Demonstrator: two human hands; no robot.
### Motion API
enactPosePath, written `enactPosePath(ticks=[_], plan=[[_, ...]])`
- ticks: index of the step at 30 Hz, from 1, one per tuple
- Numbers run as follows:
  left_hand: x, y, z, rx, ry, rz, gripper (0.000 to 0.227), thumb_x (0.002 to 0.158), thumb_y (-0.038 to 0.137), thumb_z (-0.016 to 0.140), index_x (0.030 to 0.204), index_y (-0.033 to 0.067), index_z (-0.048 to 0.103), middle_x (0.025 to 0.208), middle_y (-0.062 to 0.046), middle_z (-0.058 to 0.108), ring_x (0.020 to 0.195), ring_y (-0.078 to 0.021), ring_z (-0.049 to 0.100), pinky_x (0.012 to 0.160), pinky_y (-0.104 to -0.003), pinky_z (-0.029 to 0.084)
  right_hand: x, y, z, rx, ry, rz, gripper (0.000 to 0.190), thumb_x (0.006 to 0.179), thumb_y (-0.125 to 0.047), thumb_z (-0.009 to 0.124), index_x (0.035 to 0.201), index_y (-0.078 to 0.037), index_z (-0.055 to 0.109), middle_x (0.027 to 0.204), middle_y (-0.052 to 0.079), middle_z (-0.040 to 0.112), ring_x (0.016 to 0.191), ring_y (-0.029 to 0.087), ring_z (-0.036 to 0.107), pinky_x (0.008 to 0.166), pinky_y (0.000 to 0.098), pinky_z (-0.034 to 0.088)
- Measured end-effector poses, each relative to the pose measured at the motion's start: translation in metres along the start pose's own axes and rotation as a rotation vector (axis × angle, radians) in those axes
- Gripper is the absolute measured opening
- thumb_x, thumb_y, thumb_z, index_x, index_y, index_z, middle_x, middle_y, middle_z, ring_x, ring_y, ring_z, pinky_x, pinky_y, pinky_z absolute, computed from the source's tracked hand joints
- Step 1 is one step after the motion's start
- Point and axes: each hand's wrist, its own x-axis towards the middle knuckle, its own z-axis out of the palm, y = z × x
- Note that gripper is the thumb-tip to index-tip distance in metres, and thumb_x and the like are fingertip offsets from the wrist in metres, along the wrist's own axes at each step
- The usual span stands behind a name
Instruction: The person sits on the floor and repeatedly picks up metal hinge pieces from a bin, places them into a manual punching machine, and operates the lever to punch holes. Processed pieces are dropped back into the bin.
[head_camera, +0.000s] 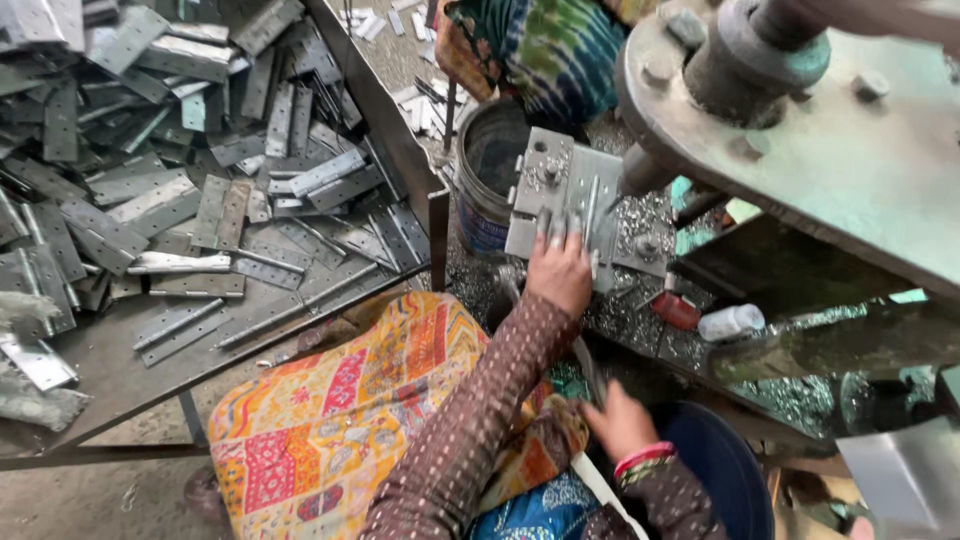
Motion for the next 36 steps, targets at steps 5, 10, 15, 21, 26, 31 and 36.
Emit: enactPosePath(ticks=[5,10,15,21,26,31,36], plan=[[0.025,0.006,0.018,-0.081,-0.194,-0.064,0.024,0.096,0.014,0.054,0.104,0.0029,0.075,0.134,-0.016,0.063,0.12,-0.0326,0.062,0.116,-0.057,0.033,-0.007,0.005,-0.009,0.179,0.15,-0.123,0.05,0.08,-0.043,0.074,0.102,-0.001,0.058,0.083,0.026,0.069,0.077,0.047,0.068,0.066,0.0518,0.054],[0.005,0.004,0.019,-0.054,-0.056,-0.042,0.025,0.094,0.015,0.055,0.102,0.0021,0.075,0.135,-0.016,0.063,0.124,-0.0311,0.062,0.119,-0.054,0.035,-0.01,0.002,-0.001,0.173,0.051,-0.038,0.054,0.082,-0.053,0.075,0.097,-0.002,0.062,0.083,0.025,0.07,0.08,0.043,0.071,0.071,0.0506,0.055],[0.015,0.003,0.016,-0.087,-0.088,-0.07,0.025,0.093,0.015,0.057,0.106,0.0025,0.074,0.137,-0.016,0.062,0.118,-0.0295,0.063,0.115,-0.056,0.035,0.012,0.01,-0.013,0.008,0.02,0.0,0.057,0.078,-0.05,0.077,0.103,-0.003,0.058,0.086,0.025,0.071,0.085,0.045,0.07,0.074,0.0522,0.055],[0.012,0.006,0.009,-0.105,-0.203,-0.071,0.024,0.094,0.016,0.057,0.107,0.0059,0.074,0.138,-0.013,0.061,0.124,-0.0288,0.061,0.118,-0.055,0.032,-0.005,0.007,0.014,0.286,0.222,-0.157,0.045,0.085,-0.044,0.069,0.103,-0.003,0.057,0.085,0.026,0.071,0.082,0.048,0.068,0.068,0.0543,0.052],[0.009,-0.001,-0.013,-0.132,-0.275,-0.054,0.023,0.097,0.015,0.058,0.11,0.0064,0.074,0.148,-0.015,0.055,0.135,-0.0296,0.051,0.124,-0.057,0.022,0.002,0.002,0.014,0.123,0.012,0.055,0.054,0.084,-0.049,0.07,0.113,-0.006,0.054,0.084,0.025,0.072,0.079,0.045,0.072,0.069,0.0513,0.056],[0.031,-0.009,0.009,-0.086,-0.359,-0.042,0.021,0.092,0.018,0.058,0.097,0.0111,0.078,0.152,-0.014,0.049,0.147,-0.0337,0.037,0.122,-0.057,0.013,0.006,0.02,0.004,0.034,0.08,-0.084,0.06,0.081,-0.057,0.072,0.098,-0.001,0.06,0.084,0.026,0.071,0.08,0.046,0.07,0.067,0.0511,0.056],[0.049,-0.014,0.036,-0.17,-0.092,-0.084,0.028,0.085,0.018,0.06,0.104,0.0078,0.077,0.141,-0.014,0.058,0.133,-0.0286,0.049,0.118,-0.059,0.021,0.019,0.025,0.0,0.157,0.047,-0.043,0.064,0.085,-0.058,0.067,0.114,-0.002,0.058,0.079,0.029,0.07,0.079,0.046,0.07,0.067,0.0519,0.054]])
